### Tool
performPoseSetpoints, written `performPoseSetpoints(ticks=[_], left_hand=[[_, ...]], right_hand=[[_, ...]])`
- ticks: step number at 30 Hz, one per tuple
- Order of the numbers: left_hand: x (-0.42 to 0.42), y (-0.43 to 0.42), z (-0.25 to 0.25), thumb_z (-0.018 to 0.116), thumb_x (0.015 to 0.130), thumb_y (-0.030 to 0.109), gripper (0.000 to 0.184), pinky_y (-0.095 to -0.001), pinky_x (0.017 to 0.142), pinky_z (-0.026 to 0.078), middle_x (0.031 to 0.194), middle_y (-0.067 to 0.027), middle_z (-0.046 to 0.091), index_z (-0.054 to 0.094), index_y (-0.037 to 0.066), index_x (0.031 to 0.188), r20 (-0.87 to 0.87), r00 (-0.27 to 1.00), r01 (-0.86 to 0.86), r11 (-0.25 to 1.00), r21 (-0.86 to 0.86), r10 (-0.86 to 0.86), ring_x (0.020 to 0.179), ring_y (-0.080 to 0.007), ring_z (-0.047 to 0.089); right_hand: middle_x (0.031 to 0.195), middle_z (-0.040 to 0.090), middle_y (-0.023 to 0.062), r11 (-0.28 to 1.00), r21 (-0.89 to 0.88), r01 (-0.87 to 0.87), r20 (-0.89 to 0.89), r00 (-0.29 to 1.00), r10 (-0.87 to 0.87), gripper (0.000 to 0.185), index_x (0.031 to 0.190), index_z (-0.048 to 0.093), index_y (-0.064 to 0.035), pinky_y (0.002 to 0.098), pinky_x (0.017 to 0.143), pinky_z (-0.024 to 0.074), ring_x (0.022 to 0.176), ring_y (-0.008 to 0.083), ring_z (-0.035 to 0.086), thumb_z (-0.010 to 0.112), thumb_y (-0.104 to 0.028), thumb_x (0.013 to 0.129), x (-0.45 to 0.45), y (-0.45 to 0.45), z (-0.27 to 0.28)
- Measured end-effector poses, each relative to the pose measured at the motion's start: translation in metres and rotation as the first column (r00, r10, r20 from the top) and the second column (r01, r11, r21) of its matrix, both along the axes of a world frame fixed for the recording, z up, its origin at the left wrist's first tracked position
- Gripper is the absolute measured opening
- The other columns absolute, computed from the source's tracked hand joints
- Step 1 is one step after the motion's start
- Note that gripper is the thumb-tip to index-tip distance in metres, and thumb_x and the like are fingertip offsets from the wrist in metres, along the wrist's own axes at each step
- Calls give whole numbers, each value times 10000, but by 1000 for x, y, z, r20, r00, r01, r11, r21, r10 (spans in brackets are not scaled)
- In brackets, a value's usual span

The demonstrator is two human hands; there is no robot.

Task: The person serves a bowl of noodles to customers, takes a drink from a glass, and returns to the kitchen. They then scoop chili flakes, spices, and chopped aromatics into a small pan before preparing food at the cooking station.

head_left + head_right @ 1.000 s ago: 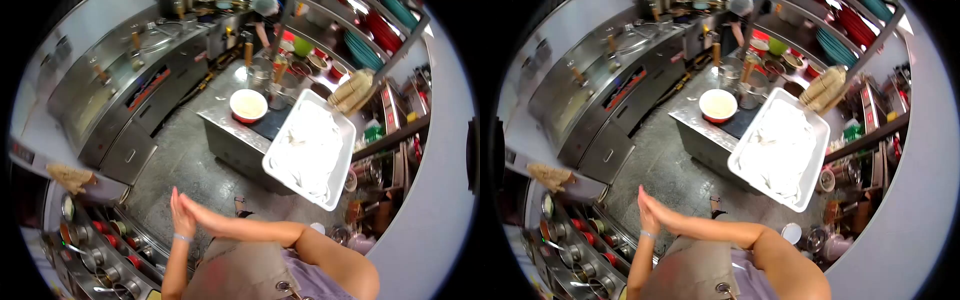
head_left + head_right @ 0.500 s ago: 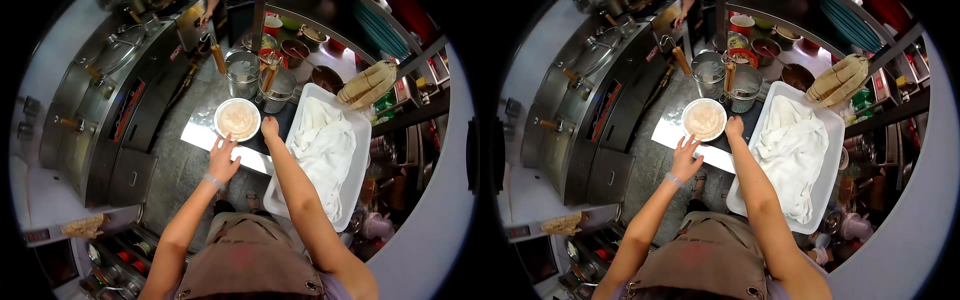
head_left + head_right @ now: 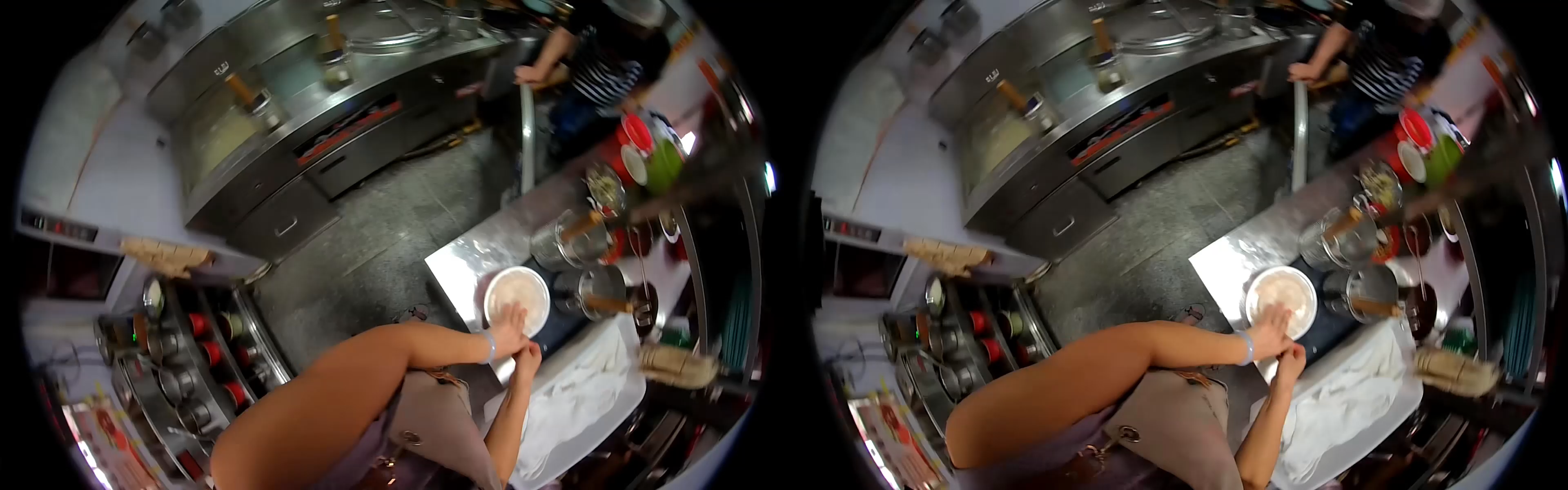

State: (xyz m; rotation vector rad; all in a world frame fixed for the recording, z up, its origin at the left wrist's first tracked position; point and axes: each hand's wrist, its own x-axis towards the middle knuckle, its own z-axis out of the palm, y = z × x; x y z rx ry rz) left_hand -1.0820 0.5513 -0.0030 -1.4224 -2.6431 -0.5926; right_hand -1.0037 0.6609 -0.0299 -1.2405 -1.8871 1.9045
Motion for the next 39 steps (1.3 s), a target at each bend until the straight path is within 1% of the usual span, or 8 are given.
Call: performPoseSetpoints(ticks=[12,15,16,18,19,20,33,39], left_hand=[[-2,24,-1,504,753,247,334,-700,896,269,1148,-375,477,659,-4,909,96,994,72,978,-198,-54,1073,-554,446],[52,55,4,461,798,174,499,-526,1028,291,1241,-299,450,454,-57,1240,506,802,-193,940,-282,316,1173,-472,406],[65,66,-53,432,788,175,537,-530,1048,246,1302,-328,359,419,-126,1232,-33,832,-531,778,-335,553,1240,-463,316],[78,68,-81,473,781,157,421,-475,1014,315,1260,-285,445,559,-72,1124,655,756,52,995,-86,17,1179,-429,421],[38,27,28,436,801,90,435,-434,1013,344,1313,-221,424,497,-54,1207,185,982,78,850,-520,23,1215,-381,408],[-1,0,82,463,802,154,413,-542,960,353,1322,-270,385,549,-35,1159,373,915,319,842,-434,-154,1222,-438,373],[12,-6,37,511,803,216,302,-485,741,476,1281,-308,414,569,-20,982,-28,983,149,875,-461,-182,1190,-466,400],[12,-10,25,542,792,232,236,-464,646,503,1212,-355,446,521,9,870,-148,962,159,909,-384,-231,1118,-495,457]], right_hand=[[1305,439,127,823,-567,-22,-179,979,-98,397,1237,414,16,336,989,369,1201,230,429,316,-177,903,-4,-19,40],[1282,465,117,837,-544,-65,-246,966,-85,398,1282,389,4,323,960,399,1148,210,474,361,-158,920,17,-41,57],[1270,479,113,845,-520,-122,-306,951,-51,404,1305,377,-2,316,946,414,1122,200,497,384,-148,928,7,-43,55],[1202,531,105,887,-415,202,-111,956,-270,367,1241,447,-3,320,935,419,1092,200,515,420,-186,923,33,-41,56],[1055,593,86,880,-440,180,-219,928,-300,272,1131,531,-27,310,834,474,963,189,572,477,-129,884,31,-38,33],[1035,597,76,852,-462,244,-171,919,-355,230,1086,541,-34,301,819,473,929,176,576,478,-145,895,22,-41,34],[782,586,16,708,-630,318,-192,820,-539,150,938,580,-23,217,558,439,650,83,524,542,-162,896,20,-59,21],[647,567,37,965,252,76,93,990,-102,169,773,584,0,251,524,402,581,103,502,528,-134,860,15,-43,14]])
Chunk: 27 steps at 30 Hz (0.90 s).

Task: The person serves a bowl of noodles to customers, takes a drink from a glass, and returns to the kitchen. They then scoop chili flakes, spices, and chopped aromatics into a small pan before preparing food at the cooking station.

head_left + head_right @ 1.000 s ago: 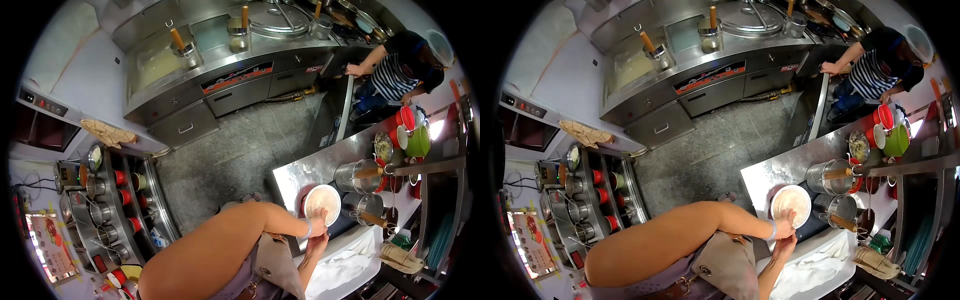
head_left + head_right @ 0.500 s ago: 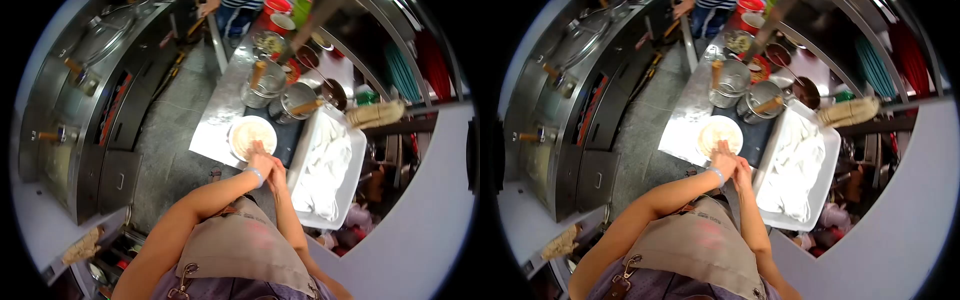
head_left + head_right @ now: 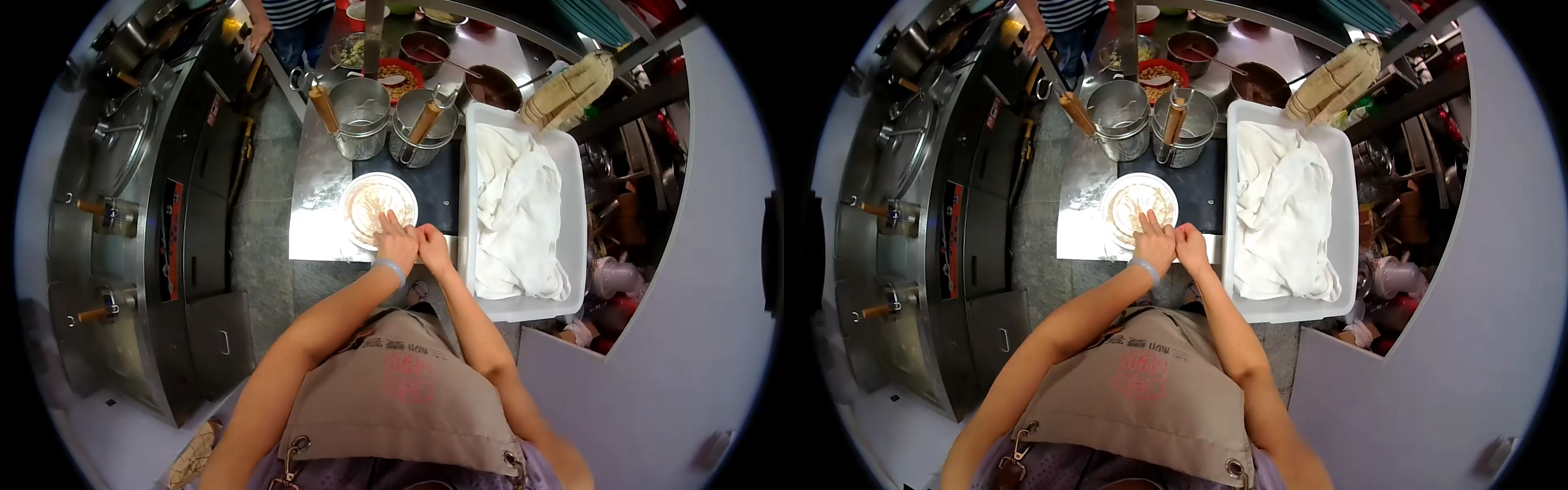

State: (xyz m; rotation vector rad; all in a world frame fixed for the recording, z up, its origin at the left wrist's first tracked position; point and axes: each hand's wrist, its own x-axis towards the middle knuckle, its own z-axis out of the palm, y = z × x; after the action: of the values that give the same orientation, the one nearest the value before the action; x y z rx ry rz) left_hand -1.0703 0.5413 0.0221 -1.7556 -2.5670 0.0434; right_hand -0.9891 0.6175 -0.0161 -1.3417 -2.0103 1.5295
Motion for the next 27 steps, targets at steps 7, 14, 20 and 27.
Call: performPoseSetpoints(ticks=[7,14,20,27], left_hand=[[-16,1,18,564,763,119,186,-342,649,546,1187,-369,453,514,-21,876,111,987,125,989,-76,-116,1101,-476,479],[-14,0,21,569,764,131,234,-330,678,542,1216,-361,431,518,-31,923,138,990,35,999,-36,-30,1132,-456,460],[-41,-24,67,564,767,152,263,-364,722,526,1159,-318,490,509,-22,956,258,964,16,985,170,-60,1060,-386,523],[-116,-113,122,442,908,113,92,-333,702,531,1053,-171,598,482,49,963,976,202,-747,632,205,-78,954,-255,608]], right_hand=[[743,604,35,916,-401,24,-300,941,-156,136,845,580,-37,225,578,410,669,114,558,462,-98,869,2,-5,26],[821,596,63,866,-476,155,-242,923,-298,224,1048,456,-8,255,575,513,732,125,590,526,-126,871,-1,-12,41],[783,588,181,877,-476,70,-139,978,-154,246,1020,400,101,311,470,550,601,226,642,484,-67,861,-20,-18,24],[794,615,202,907,-360,220,-115,954,-277,221,976,485,119,287,481,552,569,243,640,454,-70,867,5,-16,12]])
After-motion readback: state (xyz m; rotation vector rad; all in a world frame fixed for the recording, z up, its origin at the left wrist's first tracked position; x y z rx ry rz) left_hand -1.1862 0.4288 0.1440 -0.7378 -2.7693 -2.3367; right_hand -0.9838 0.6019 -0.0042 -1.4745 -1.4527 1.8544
